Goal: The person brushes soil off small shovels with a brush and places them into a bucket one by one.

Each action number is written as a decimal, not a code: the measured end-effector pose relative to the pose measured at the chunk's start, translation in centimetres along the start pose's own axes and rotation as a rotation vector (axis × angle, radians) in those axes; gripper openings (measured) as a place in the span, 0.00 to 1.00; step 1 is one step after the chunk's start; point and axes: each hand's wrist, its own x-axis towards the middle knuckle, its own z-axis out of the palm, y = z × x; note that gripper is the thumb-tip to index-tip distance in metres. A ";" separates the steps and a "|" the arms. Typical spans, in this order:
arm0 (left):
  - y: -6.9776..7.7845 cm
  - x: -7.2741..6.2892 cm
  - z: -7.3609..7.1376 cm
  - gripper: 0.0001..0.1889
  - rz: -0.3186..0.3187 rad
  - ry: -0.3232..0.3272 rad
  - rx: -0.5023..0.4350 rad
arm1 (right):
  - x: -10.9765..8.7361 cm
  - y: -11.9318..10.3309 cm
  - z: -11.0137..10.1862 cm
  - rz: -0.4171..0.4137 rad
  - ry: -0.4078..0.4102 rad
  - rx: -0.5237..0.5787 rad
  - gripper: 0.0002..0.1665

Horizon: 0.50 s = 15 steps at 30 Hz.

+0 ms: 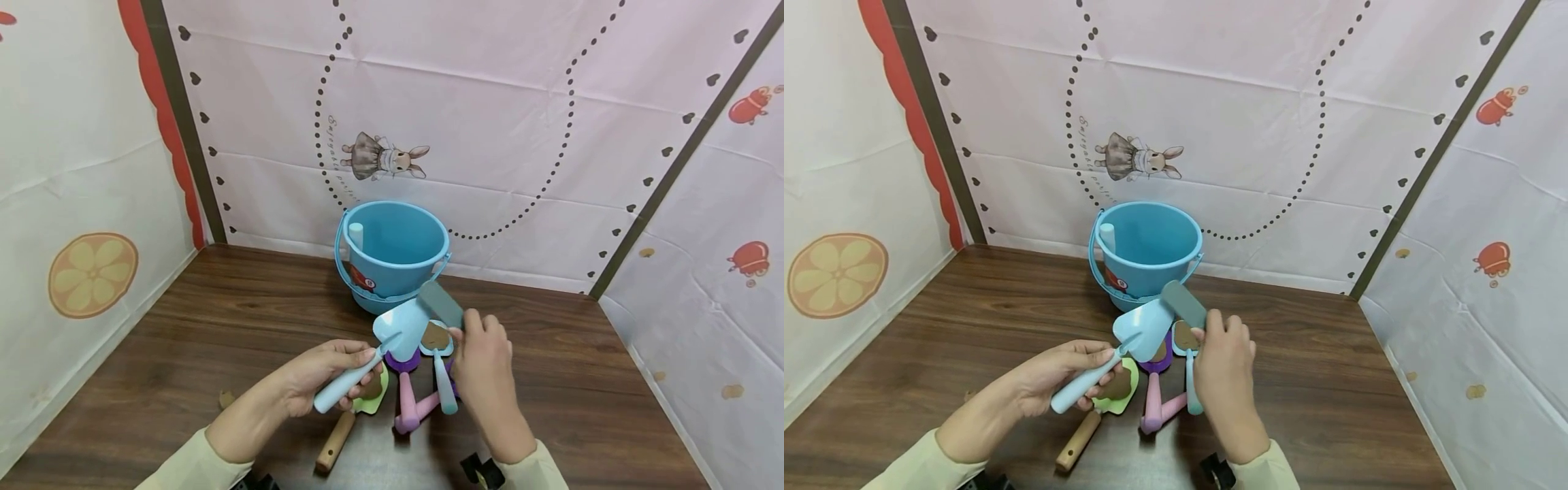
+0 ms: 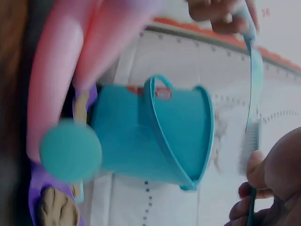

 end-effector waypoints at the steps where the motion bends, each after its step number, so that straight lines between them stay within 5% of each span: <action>1: 0.0 0.0 0.0 0.13 0.003 -0.005 -0.002 | 0.2 0.3 -0.1 0.014 -0.002 -0.008 0.15; 15: 0.3 -0.3 -0.1 0.15 0.001 -0.017 -0.014 | 0.3 0.5 -0.8 0.037 -0.026 0.002 0.16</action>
